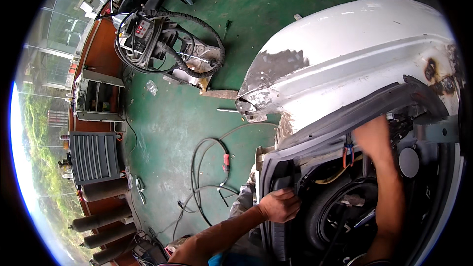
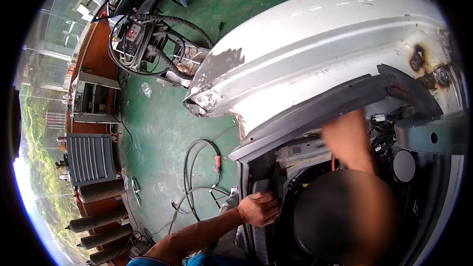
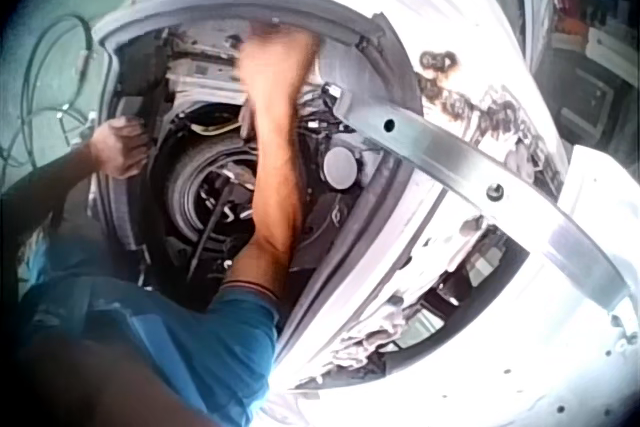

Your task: The person uses a pry tool to detach and remove the rear bumper cover from a white car. They work along the edges and under the bumper, prying clips and fasteners to separate the panel from the vehicle body.

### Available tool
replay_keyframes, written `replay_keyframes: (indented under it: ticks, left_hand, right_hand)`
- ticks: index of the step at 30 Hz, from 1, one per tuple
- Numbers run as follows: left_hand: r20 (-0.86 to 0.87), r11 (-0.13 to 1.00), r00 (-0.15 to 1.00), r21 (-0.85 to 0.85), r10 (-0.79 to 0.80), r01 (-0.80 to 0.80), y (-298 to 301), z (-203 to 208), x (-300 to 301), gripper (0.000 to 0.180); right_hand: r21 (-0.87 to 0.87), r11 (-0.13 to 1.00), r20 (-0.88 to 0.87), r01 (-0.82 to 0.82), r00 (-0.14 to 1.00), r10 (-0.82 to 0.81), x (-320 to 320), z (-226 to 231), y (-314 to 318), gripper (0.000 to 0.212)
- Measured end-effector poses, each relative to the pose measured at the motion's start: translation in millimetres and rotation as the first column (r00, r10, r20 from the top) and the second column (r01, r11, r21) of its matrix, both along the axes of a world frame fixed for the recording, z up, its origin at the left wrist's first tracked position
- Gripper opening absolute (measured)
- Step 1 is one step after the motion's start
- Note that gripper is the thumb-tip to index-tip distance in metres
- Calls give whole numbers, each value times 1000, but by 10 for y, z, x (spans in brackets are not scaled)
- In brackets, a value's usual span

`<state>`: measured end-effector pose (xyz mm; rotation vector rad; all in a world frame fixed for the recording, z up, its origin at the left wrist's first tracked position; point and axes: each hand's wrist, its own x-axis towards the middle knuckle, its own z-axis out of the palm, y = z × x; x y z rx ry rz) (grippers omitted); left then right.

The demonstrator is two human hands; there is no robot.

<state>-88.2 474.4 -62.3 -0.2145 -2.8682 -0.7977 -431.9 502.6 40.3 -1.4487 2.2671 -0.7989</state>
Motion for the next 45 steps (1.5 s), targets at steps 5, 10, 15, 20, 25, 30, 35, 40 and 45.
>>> replay_keyframes:
  ticks: [5,10,15,20,25,30,35,40,45]
  left_hand:
    - [4,999,999,-24,41,-41,8,-65,44,24]
    - [-24,999,999,-19,47,-48,18,-43,55,26]
    - [-32,999,999,-10,32,-33,-6,-7,12,26]
    - [8,999,999,-8,52,-52,29,-19,111,27]
    - [-24,999,999,-11,38,-39,-5,-25,14,26]
    - [-46,999,998,-15,38,-39,-10,-4,2,26]
    - [7,999,1000,-31,12,-12,-3,-14,34,29]
    - [-16,1000,1000,-21,19,-19,-7,-69,40,25]
    - [-26,1000,999,-6,24,-24,4,-23,16,21]
  right_hand:
    - [-130,953,138,-274,947,291,534,674,-180,25]
    - [-101,986,307,-129,939,155,445,552,-152,24]
    - [-60,988,71,140,988,-136,241,325,-177,26]
    - [-18,953,280,-303,913,296,479,569,-150,36]
    - [-174,960,295,-218,919,262,475,568,-163,28]
    - [-77,992,156,101,984,-88,245,436,-164,23]
    - [-36,975,183,-219,958,222,432,525,-128,29]
    - [-138,959,232,-247,933,273,441,563,-178,26]
    - [-122,989,244,80,969,-48,236,469,-208,23]
